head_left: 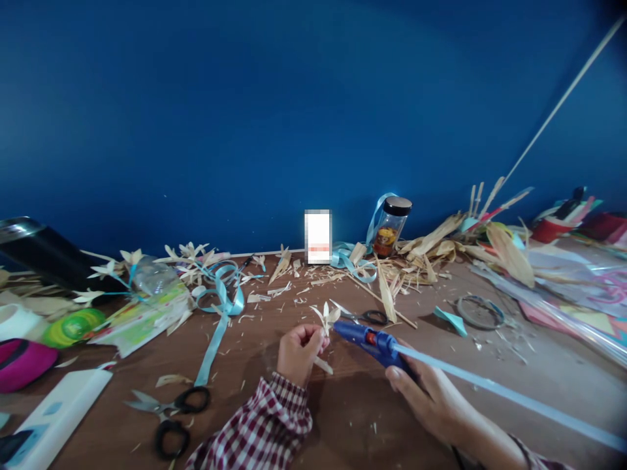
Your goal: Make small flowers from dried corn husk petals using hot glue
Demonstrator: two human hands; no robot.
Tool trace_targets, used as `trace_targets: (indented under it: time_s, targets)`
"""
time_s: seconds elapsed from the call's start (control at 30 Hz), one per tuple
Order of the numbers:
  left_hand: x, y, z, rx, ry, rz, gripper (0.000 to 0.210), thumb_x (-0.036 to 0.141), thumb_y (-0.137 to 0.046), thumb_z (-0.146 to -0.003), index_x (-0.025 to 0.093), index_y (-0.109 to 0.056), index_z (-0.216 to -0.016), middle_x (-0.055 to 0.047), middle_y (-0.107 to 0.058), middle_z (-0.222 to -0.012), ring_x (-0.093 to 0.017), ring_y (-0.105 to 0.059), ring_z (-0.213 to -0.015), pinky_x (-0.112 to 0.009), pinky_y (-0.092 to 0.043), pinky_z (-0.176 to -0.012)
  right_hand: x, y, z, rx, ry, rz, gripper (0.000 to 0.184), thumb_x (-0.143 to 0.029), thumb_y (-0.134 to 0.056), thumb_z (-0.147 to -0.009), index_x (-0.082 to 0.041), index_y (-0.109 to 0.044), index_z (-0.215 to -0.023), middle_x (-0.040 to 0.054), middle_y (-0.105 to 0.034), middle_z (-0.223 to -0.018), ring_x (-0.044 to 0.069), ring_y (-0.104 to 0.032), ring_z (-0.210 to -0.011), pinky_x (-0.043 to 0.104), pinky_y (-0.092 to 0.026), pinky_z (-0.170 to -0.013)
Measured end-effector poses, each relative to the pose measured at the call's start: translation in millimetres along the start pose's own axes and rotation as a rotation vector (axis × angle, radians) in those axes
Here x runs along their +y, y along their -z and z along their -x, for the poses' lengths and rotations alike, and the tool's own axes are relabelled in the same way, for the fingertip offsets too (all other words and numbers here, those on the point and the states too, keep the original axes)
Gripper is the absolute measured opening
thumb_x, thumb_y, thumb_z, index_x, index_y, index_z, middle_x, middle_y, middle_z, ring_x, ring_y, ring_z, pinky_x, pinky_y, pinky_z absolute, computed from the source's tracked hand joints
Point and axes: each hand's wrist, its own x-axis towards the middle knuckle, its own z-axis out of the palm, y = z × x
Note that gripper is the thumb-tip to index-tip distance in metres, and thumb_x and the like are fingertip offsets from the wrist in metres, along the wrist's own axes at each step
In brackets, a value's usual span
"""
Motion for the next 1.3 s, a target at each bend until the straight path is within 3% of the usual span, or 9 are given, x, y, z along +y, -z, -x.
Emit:
trace_targets:
  time_s: [0.27, 0.4, 0.53, 0.8, 1.0, 1.3]
  targets:
    - [2.5, -4.0, 0.4, 0.015, 0.009, 0.049, 0.015, 0.024, -0.068, -0.063, 0.011, -0.062, -0.06, 0.002, -0.058, -0.045, -0.006, -0.05, -0.042, -0.023, -0.051, -0.056, -3.5, -3.2, 0.4, -0.046, 0.092, 0.157, 0.043, -0.043, -0.045, -0.084, -0.02, -0.052, -0.12, 0.0117, -0.062, -0.113, 0.027, -0.058, -0.103, 0.036, -0.051, -0.084]
    - [2.2, -3.5, 1.0, 0.018, 0.014, 0.049, 0.015, 0.024, -0.068, -0.062, 0.011, -0.063, -0.061, 0.002, -0.059, -0.045, -0.006, -0.052, -0.043, -0.024, -0.052, -0.057, 3.7, -5.1, 1.7, -0.052, 0.03, 0.173, 0.051, -0.047, -0.042, -0.085, -0.016, -0.047, -0.125, 0.0143, -0.057, -0.12, 0.028, -0.053, -0.111, 0.041, -0.047, -0.09]
    - [3.2, -3.6, 0.5, 0.013, 0.01, 0.04, 0.015, 0.025, -0.068, -0.063, 0.011, -0.063, -0.06, 0.002, -0.059, -0.046, -0.006, -0.05, -0.042, -0.023, -0.051, -0.056, 8.3, -6.6, 2.2, -0.14, -0.021, 0.145, 0.056, -0.048, -0.039, -0.086, -0.012, -0.043, -0.129, 0.0169, -0.052, -0.125, 0.028, -0.047, -0.117, 0.043, -0.041, -0.096]
    - [3.9, -2.2, 1.3, 0.005, 0.004, -0.013, 0.018, 0.028, -0.066, -0.064, 0.01, -0.063, -0.062, -0.001, -0.061, -0.049, -0.01, -0.054, -0.046, -0.021, -0.046, -0.045, 1.1, -1.5, -1.1, -0.148, 0.007, 0.075, 0.049, -0.044, -0.042, -0.086, -0.017, -0.044, -0.127, 0.0139, -0.054, -0.122, 0.028, -0.048, -0.115, 0.044, -0.04, -0.095]
    - [1.4, -2.7, -0.3, -0.002, -0.009, -0.005, 0.017, 0.028, -0.067, -0.064, 0.011, -0.063, -0.061, 0.001, -0.059, -0.048, -0.008, -0.051, -0.044, -0.024, -0.049, -0.053, -4.1, 0.8, -1.3, -0.154, 0.004, 0.067, 0.047, -0.044, -0.041, -0.087, -0.017, -0.047, -0.125, 0.0135, -0.056, -0.121, 0.029, -0.05, -0.113, 0.044, -0.041, -0.093]
    - [-0.1, -0.4, -1.8, -0.007, -0.003, -0.036, 0.018, 0.029, -0.066, -0.065, 0.011, -0.064, -0.063, 0.0, -0.061, -0.051, -0.008, -0.052, -0.046, -0.021, -0.046, -0.049, -5.0, -1.3, -2.3, -0.118, -0.004, 0.023, 0.049, -0.043, -0.043, -0.085, -0.018, -0.044, -0.127, 0.0115, -0.059, -0.115, 0.027, -0.055, -0.106, 0.041, -0.045, -0.089]
